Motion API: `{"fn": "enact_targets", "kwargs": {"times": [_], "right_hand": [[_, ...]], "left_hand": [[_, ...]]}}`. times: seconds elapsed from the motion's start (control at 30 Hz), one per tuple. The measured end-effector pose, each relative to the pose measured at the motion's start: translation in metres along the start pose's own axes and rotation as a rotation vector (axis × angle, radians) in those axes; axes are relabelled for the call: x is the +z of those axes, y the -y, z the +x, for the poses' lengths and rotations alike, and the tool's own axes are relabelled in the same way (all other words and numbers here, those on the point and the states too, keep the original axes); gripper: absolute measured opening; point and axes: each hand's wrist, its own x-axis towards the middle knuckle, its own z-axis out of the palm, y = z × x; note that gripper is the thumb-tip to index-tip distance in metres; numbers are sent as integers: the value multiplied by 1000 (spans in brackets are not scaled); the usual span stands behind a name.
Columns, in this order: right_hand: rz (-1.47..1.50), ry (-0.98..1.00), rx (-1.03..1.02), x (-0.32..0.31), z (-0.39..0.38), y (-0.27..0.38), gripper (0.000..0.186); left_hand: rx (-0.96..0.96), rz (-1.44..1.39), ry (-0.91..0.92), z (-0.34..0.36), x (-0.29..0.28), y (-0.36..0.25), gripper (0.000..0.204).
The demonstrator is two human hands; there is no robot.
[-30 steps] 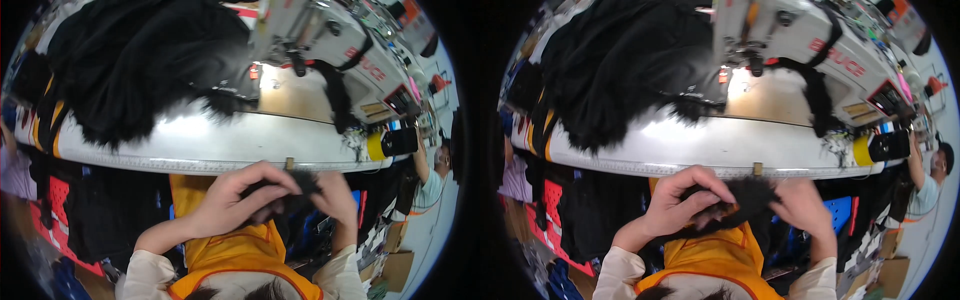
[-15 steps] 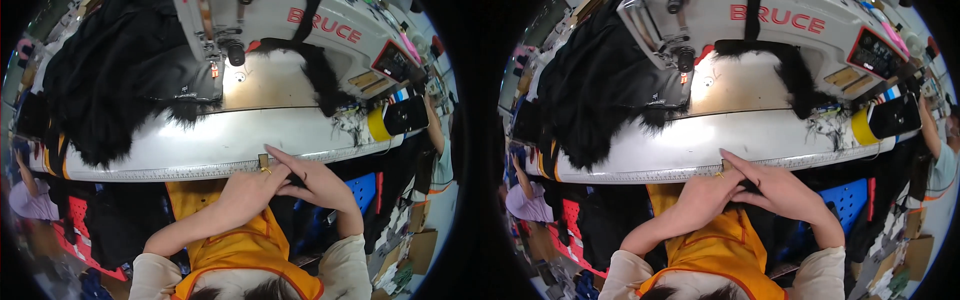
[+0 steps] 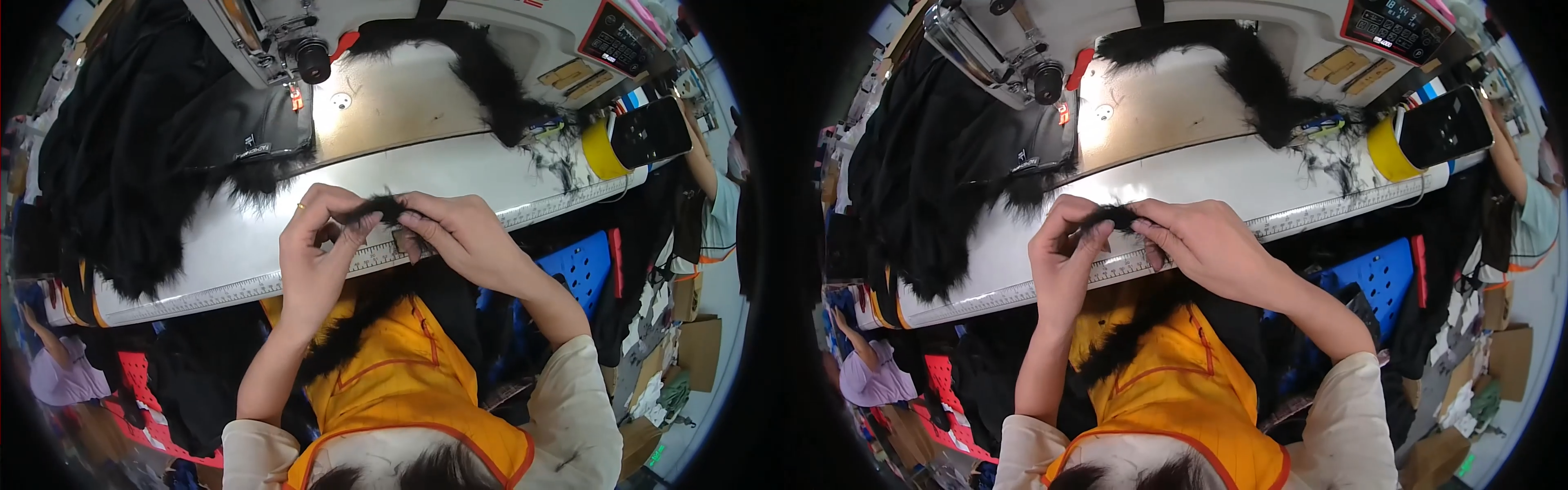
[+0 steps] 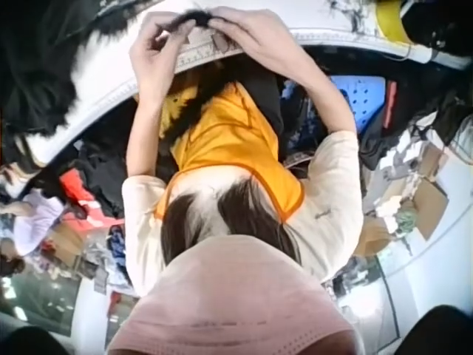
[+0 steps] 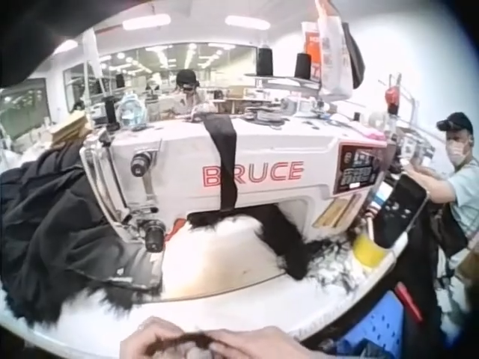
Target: Sewing black furry trim onto a black fabric garment using an industrial sewing machine.
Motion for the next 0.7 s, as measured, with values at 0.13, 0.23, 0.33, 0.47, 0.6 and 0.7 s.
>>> {"fn": "enact_targets", "kwargs": {"times": [0.13, 0.23, 0.33, 0.47, 0.6, 0.7], "right_hand": [[22, 102, 74, 0, 7, -3, 21], [-72, 57, -42, 4, 9, -12, 19], [-283, -19, -196, -6, 22, -27, 26], [-584, -259, -345, -22, 68, -50, 31], [-796, -213, -382, -6, 105, -42, 23], [-755, -296, -424, -9, 124, -43, 25]], "left_hand": [[-196, -145, -16, 2, -3, 1, 7], [-54, 47, 92, 7, -14, 3, 11], [351, 524, 245, 28, -42, -1, 17], [644, 994, 199, 78, -73, 9, 27], [893, 1260, 403, 98, -92, 16, 34], [679, 1200, 420, 102, -92, 15, 40]]}}
